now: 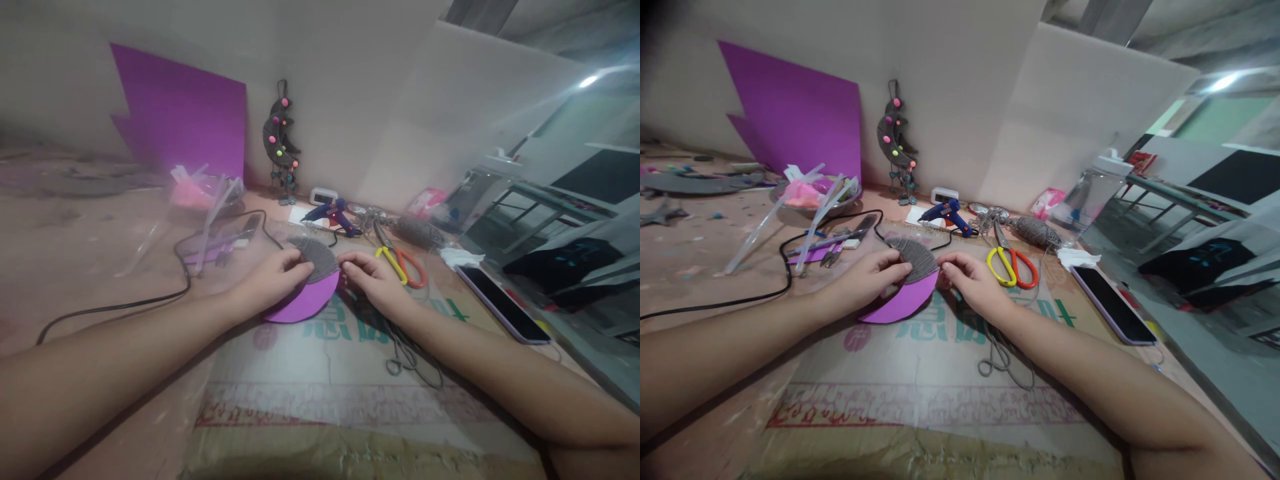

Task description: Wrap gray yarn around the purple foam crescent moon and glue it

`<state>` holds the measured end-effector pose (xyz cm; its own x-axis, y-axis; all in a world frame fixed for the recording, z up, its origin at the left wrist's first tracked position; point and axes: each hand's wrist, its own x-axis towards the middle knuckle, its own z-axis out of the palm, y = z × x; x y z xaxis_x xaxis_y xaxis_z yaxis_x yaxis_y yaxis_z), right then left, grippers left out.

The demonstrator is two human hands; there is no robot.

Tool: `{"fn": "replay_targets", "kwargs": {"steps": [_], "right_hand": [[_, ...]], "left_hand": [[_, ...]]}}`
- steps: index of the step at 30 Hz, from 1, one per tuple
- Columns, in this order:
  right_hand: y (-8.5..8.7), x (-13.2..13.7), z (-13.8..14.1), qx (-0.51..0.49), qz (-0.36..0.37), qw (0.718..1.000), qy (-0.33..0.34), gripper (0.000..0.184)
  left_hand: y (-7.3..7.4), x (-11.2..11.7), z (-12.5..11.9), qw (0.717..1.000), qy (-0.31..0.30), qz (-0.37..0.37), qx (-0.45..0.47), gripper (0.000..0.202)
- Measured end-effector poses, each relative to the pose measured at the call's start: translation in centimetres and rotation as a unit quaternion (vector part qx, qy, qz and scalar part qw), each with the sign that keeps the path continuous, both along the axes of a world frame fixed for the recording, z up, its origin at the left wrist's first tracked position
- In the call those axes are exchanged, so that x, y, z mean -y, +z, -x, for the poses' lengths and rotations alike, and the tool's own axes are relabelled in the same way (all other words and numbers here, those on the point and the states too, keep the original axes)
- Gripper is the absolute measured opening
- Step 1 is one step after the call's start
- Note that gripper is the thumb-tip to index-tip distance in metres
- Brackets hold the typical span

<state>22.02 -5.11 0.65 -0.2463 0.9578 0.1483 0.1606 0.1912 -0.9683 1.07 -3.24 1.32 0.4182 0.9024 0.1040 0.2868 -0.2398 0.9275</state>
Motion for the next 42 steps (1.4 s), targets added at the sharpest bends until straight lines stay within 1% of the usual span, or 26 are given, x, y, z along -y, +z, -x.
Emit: {"fn": "replay_targets", "kwargs": {"steps": [4, 8, 14, 18, 20, 22, 24, 25, 29, 31, 35, 38, 42], "right_hand": [[0.12, -0.13, -0.05, -0.001, -0.005, 1.000, 0.015, 0.027], [0.22, -0.20, -0.02, 0.018, -0.016, 1.000, -0.005, 0.023], [0.28, -0.08, 0.10, 0.041, -0.033, 0.998, -0.030, 0.021], [0.31, -0.06, 0.18, 0.056, -0.033, 0.997, -0.036, 0.019], [0.43, 0.03, 0.20, 0.063, -0.047, 0.996, -0.051, 0.021], [0.62, 0.23, 0.21, 0.062, -0.072, 0.992, -0.087, 0.025], [0.80, 0.47, 0.18, 0.057, -0.092, 0.987, -0.117, 0.022], [0.85, 0.56, 0.17, 0.056, -0.094, 0.987, -0.119, 0.022], [0.79, 0.61, 0.16, 0.098, -0.057, 0.991, -0.065, 0.031], [0.70, 0.49, 0.17, 0.124, -0.039, 0.991, -0.039, 0.032], [0.66, 0.34, 0.12, 0.155, -0.028, 0.987, 0.014, 0.029], [0.68, 0.31, 0.06, 0.151, -0.017, 0.988, 0.024, 0.026], [0.60, 0.22, -0.01, 0.135, -0.014, 0.990, 0.025, 0.028]], "left_hand": [[-0.11, -0.09, 0.07, 1.000, 0.010, 0.004, 0.005, 0.023], [-0.05, -0.15, 0.06, 1.000, 0.021, -0.004, -0.008, 0.025], [-0.22, -0.18, 0.09, 1.000, -0.014, 0.000, -0.012, 0.021], [-0.38, -0.26, 0.08, 1.000, -0.019, 0.007, -0.018, 0.023], [-0.32, -0.26, 0.07, 1.000, -0.010, 0.007, -0.016, 0.024], [-0.22, -0.24, 0.07, 1.000, 0.006, 0.007, -0.015, 0.026], [-0.19, -0.25, 0.09, 1.000, 0.023, 0.006, -0.015, 0.029], [-0.22, -0.27, 0.10, 1.000, 0.027, 0.004, -0.015, 0.030], [-0.56, -0.44, 0.20, 0.999, 0.034, -0.007, -0.008, 0.033], [-0.73, -0.48, 0.25, 0.999, 0.033, -0.015, -0.010, 0.033], [-0.83, -0.35, 0.25, 0.998, 0.028, -0.042, -0.026, 0.035], [-0.82, -0.19, 0.15, 0.997, 0.015, -0.071, -0.041, 0.035], [-0.76, -0.08, 0.06, 0.993, 0.004, -0.101, -0.065, 0.034]]}}
